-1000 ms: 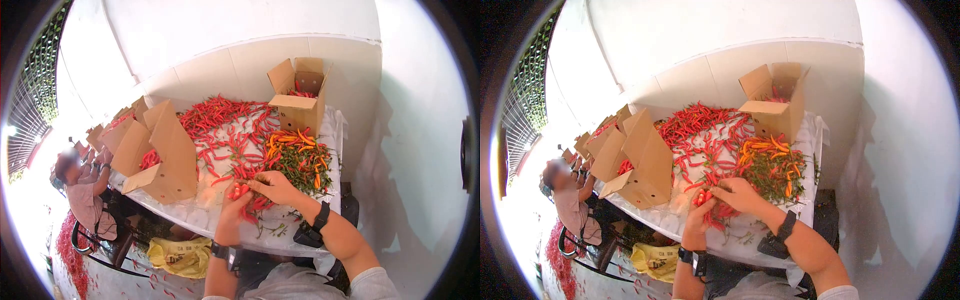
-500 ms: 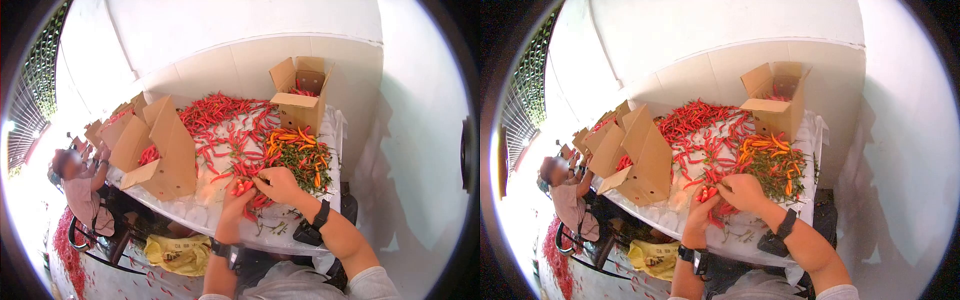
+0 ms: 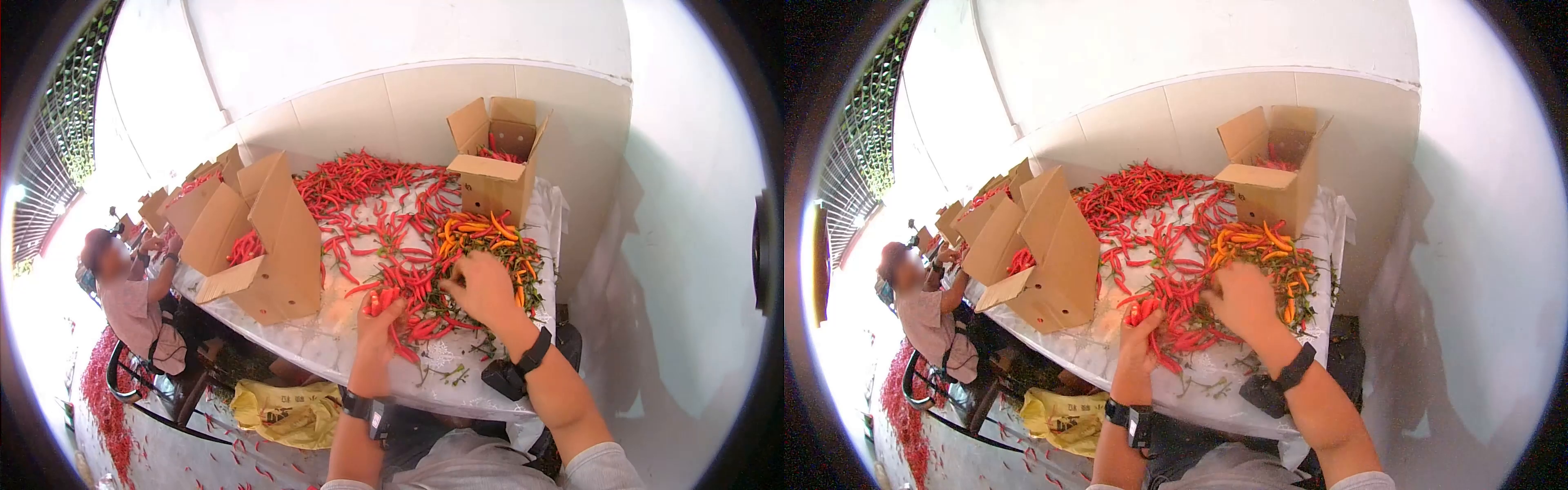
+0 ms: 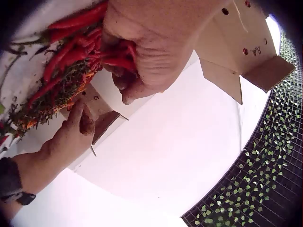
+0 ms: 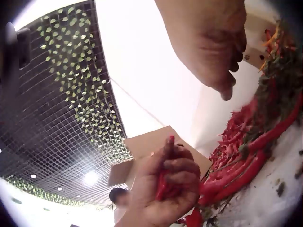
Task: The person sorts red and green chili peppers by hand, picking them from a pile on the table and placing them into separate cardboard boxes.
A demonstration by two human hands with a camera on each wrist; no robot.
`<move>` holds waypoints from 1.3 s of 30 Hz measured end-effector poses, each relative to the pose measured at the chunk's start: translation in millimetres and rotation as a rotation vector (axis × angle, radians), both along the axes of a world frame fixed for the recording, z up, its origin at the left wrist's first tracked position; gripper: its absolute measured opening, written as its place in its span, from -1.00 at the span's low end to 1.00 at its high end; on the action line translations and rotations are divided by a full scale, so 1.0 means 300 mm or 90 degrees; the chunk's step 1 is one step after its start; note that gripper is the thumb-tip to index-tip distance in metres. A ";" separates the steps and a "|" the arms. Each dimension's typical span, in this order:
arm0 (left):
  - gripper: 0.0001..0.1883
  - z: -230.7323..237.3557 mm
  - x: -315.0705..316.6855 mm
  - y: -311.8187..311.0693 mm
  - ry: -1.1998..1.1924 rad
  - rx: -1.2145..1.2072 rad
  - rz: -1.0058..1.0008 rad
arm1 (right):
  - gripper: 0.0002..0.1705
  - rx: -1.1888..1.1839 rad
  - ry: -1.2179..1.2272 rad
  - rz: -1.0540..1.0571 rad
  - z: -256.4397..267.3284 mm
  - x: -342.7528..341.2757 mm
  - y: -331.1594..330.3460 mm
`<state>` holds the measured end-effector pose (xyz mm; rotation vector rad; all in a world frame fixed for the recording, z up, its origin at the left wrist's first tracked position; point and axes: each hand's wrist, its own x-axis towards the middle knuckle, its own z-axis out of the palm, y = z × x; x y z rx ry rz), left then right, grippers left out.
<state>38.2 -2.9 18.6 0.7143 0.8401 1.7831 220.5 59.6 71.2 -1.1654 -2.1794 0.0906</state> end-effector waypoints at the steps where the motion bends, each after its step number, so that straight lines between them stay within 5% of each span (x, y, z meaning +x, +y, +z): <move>1: -0.74 -0.011 -0.012 0.003 -0.007 -0.006 -0.008 | -0.69 -0.061 -0.026 0.038 0.010 -0.008 -0.015; 5: -0.77 -0.015 -0.012 0.004 -0.007 0.002 0.007 | -0.63 -0.208 -0.278 0.106 -0.021 -0.018 -0.025; 11: -0.73 0.005 0.000 -0.007 -0.030 -0.001 0.003 | -0.62 -0.103 0.010 0.119 -0.049 -0.013 0.018; 17: -0.73 0.008 0.003 0.001 -0.017 -0.013 -0.010 | -0.79 -0.320 0.390 0.268 -0.042 -0.062 0.006; 23: -0.71 -0.022 0.007 0.010 0.061 0.011 -0.020 | -0.81 -0.357 0.409 0.266 -0.020 -0.091 -0.048; 29: -0.69 -0.032 0.007 0.010 0.197 0.017 -0.069 | -0.77 -0.128 0.318 0.242 -0.022 -0.093 -0.049; 39: -0.65 -0.014 0.011 -0.009 0.233 0.047 -0.069 | -0.73 -0.279 0.360 0.213 -0.046 -0.101 -0.030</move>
